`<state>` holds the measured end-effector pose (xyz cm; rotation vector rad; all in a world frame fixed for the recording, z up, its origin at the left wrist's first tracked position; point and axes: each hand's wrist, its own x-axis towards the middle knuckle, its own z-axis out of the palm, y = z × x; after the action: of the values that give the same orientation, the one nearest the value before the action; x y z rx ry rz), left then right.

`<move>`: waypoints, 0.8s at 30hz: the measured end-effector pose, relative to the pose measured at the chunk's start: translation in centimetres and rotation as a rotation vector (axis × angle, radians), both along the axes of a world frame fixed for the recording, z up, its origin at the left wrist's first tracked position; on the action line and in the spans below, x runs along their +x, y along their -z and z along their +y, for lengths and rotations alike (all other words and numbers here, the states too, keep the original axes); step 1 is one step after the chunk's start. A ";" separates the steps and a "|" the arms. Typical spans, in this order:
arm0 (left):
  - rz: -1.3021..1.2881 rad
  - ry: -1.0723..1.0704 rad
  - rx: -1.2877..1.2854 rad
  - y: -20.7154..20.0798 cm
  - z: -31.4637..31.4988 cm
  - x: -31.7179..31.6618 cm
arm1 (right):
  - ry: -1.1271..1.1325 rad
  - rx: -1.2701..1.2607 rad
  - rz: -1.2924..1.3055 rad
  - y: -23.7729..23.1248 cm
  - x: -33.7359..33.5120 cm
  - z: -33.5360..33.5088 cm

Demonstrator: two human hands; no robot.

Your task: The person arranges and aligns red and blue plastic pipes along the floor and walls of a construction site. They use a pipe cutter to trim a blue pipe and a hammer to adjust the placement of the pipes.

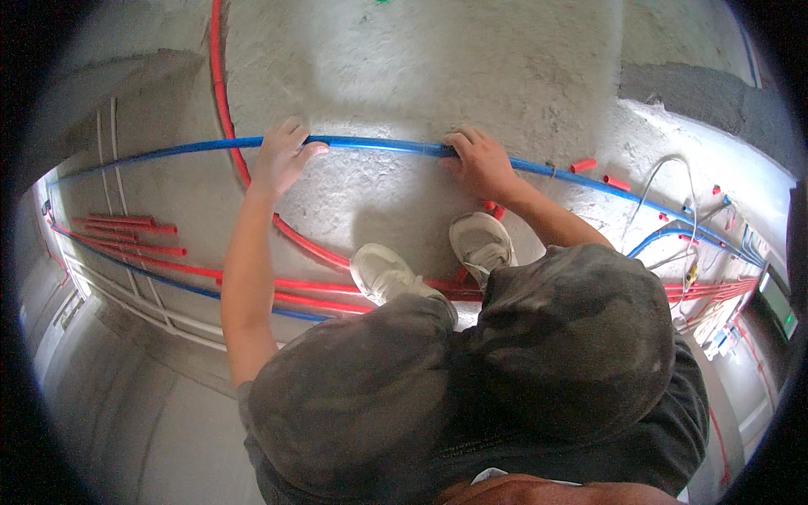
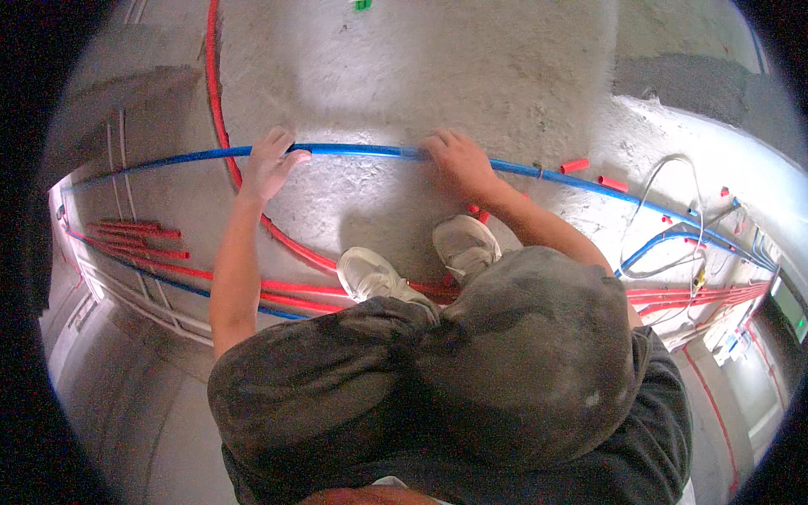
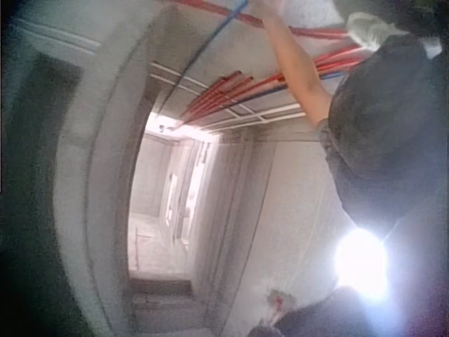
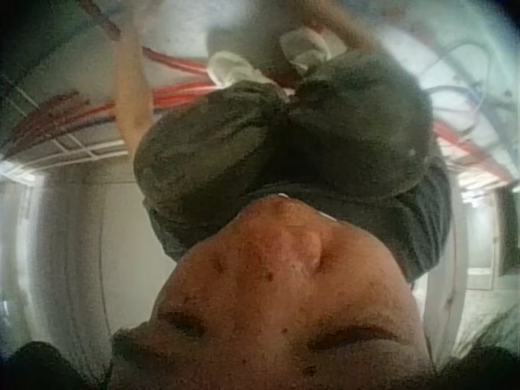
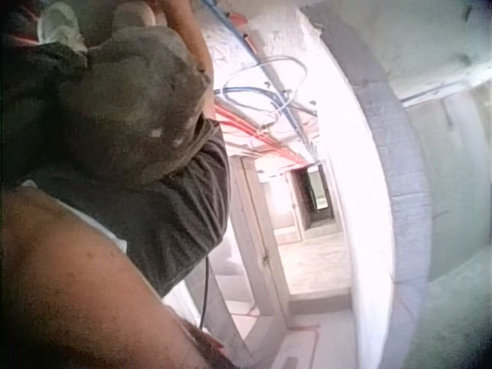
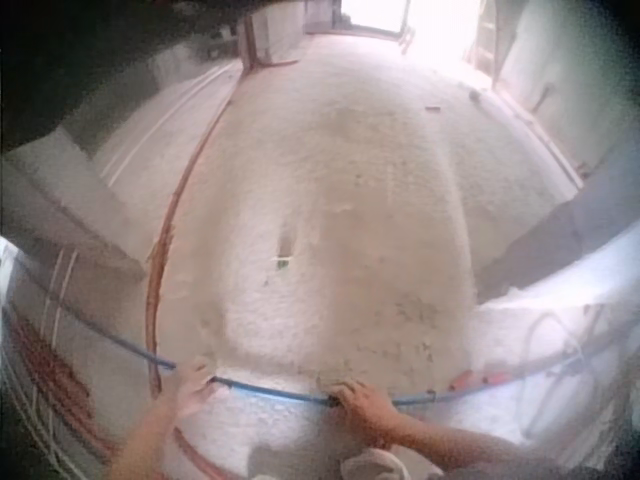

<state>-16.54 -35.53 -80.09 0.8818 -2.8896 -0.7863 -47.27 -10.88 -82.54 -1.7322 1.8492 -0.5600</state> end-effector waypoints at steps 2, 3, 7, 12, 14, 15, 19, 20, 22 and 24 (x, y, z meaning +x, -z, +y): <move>-0.006 0.000 0.045 0.1 -0.3 0.0 | 0.012 0.026 -0.007 0.2 0.0 0.1; -0.008 -0.001 0.067 0.2 -0.4 0.1 | 0.017 0.039 -0.010 0.3 0.0 0.1; -0.028 0.048 -0.003 -0.1 -0.4 0.1 | 0.012 0.035 -0.019 0.4 0.0 0.2; -0.092 0.018 0.062 -0.6 -0.7 -0.2 | 0.010 0.046 -0.076 0.0 -0.2 -0.3; -0.082 0.068 -0.052 0.5 -0.4 0.0 | 0.006 0.036 -0.059 0.4 -0.7 0.3; -0.091 0.089 -0.119 0.8 -0.5 0.3 | -0.001 0.020 -0.062 0.6 -0.8 0.3; -0.125 0.067 -0.005 0.9 -0.2 0.4 | -0.007 0.199 -0.134 -0.7 -1.1 -0.4; -0.108 0.036 -0.039 1.4 0.1 1.3 | -0.008 0.266 -0.138 -1.0 -0.7 -0.8; -0.128 0.075 0.002 0.3 -0.5 0.9 | -0.002 0.129 -0.151 -0.2 -0.7 -0.2; -0.167 0.091 -0.023 0.4 -0.7 0.4 | 0.008 0.152 -0.117 0.7 -1.0 0.2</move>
<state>-16.17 -36.20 -80.45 0.8585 -3.0973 -0.7160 -48.26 -10.69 -83.20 -1.5608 1.7700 -0.4985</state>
